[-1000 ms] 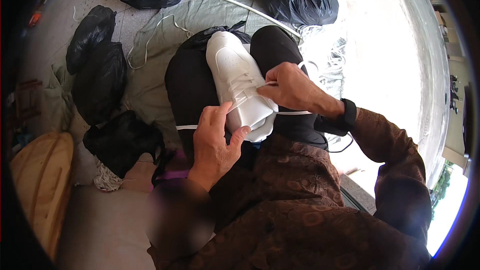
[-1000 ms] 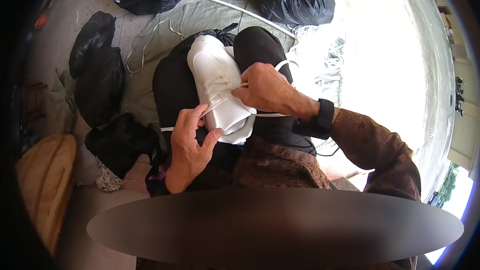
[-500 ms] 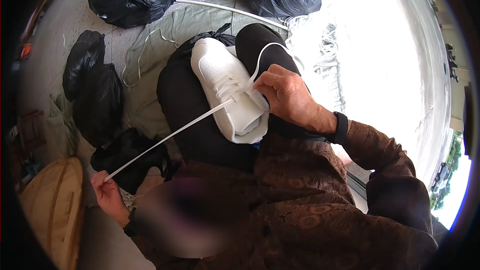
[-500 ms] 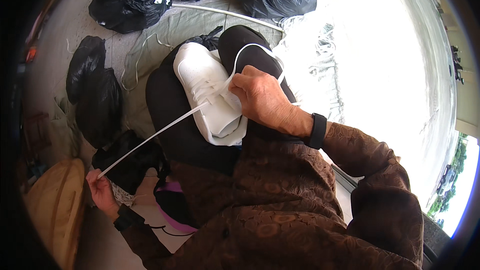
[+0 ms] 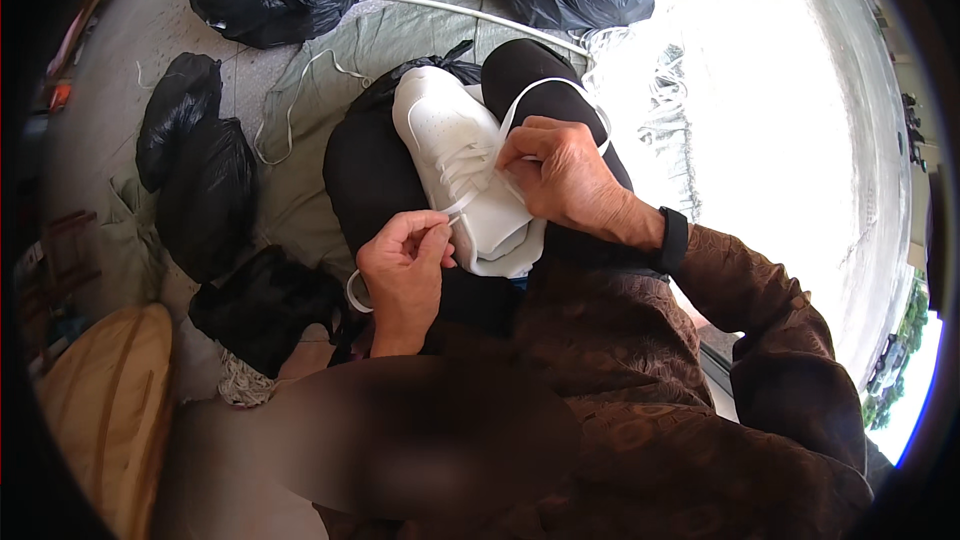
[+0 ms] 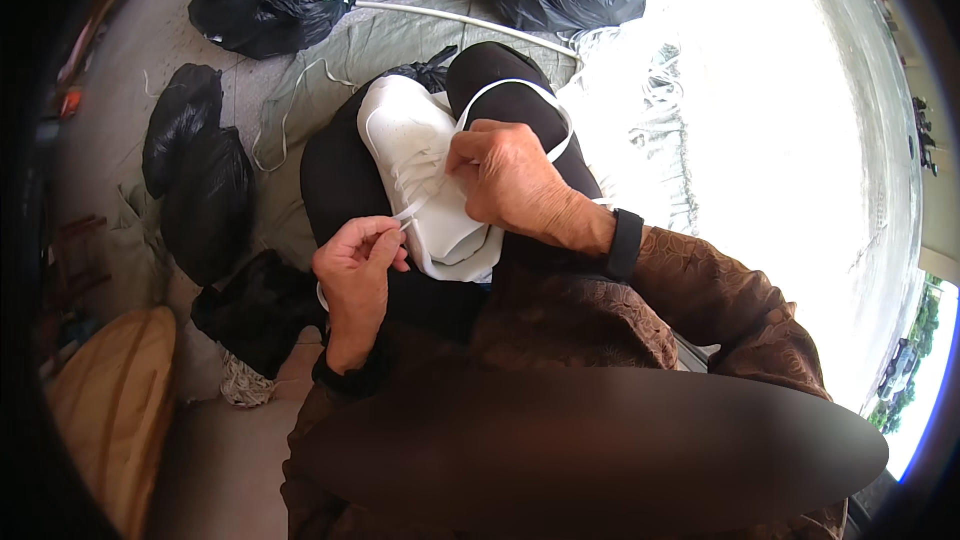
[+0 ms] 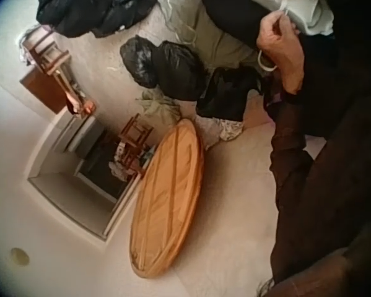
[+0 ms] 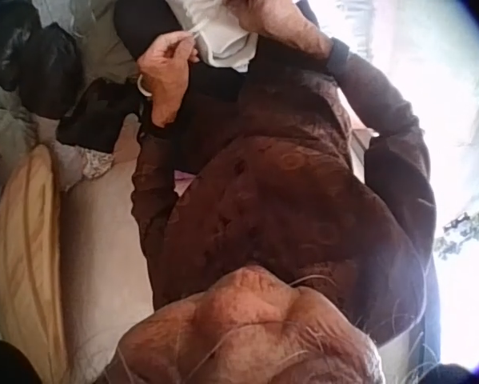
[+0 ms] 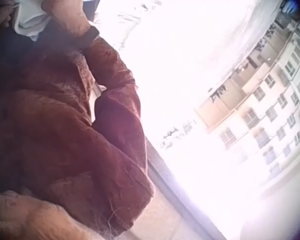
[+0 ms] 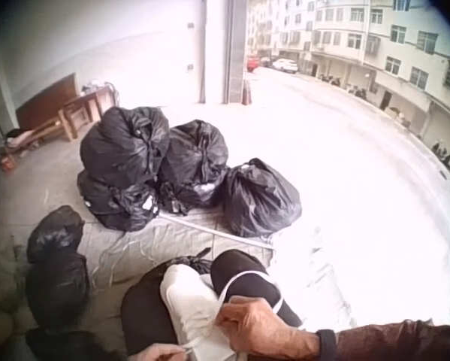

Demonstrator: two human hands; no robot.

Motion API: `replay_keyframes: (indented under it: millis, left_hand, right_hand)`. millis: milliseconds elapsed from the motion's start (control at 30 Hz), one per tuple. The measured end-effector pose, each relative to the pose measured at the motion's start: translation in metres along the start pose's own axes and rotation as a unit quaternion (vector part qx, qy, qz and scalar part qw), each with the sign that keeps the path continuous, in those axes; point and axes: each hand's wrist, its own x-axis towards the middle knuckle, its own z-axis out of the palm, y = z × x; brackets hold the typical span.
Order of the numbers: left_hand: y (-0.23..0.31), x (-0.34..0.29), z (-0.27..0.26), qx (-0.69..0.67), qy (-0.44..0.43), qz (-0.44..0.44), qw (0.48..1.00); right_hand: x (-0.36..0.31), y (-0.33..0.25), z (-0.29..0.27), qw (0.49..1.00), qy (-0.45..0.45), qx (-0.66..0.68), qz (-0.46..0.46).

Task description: The person threads a white lace through the eyelets of a white shoe upper by hand, then sets it aside to repeat the process with another upper.

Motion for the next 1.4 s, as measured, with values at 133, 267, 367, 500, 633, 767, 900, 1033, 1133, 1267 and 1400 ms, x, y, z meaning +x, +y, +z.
replay_keyframes:
  millis: [133, 267, 367, 500, 633, 767, 900, 1033, 1133, 1267, 1400]
  left_hand:
    - [-0.004, 0.008, 0.000, 0.002, 0.030, 0.020, 0.999]
    - [-0.004, 0.017, 0.004, -0.040, 0.043, 0.013, 0.998]
    - [-0.002, 0.018, 0.004, -0.073, 0.050, -0.003, 0.996]
    - [-0.001, 0.018, 0.010, -0.052, 0.060, 0.006, 0.997]
    - [-0.011, 0.016, 0.022, 0.168, 0.067, 0.179, 0.967]
    - [0.004, 0.021, 0.021, 0.015, 0.068, 0.012, 0.997]
    - [-0.006, 0.006, 0.024, 0.182, 0.086, 0.128, 0.971]
    - [-0.004, 0.006, 0.020, 0.195, 0.089, 0.152, 0.965]
    - [-0.004, 0.003, 0.018, 0.221, 0.086, 0.164, 0.957]
    - [-0.002, -0.002, 0.015, 0.211, 0.077, 0.118, 0.967]
    - [0.004, -0.002, 0.028, 0.246, 0.129, 0.255, 0.926]
  right_hand:
    - [-0.005, 0.008, 0.000, 1.000, 0.004, -0.009, 0.026]
    - [-0.005, 0.002, -0.002, 0.999, 0.018, 0.028, -0.009]
    - [-0.006, -0.004, -0.009, 0.996, 0.011, 0.065, 0.056]
    - [-0.007, -0.001, -0.011, 0.989, 0.006, 0.093, 0.115]
    - [-0.005, 0.008, 0.000, 0.991, -0.001, 0.102, 0.092]
    - [-0.009, 0.008, -0.006, 0.998, 0.009, 0.046, 0.046]
    - [0.001, 0.009, 0.001, 0.995, -0.004, 0.020, 0.095]
    - [-0.009, 0.011, 0.005, 0.994, -0.025, -0.047, -0.091]
    - [-0.006, 0.020, 0.005, 0.996, 0.000, -0.056, -0.076]
    - [-0.005, 0.016, 0.006, 0.994, 0.000, -0.085, -0.066]
    - [-0.003, 0.015, 0.003, 0.988, -0.038, -0.125, -0.087]
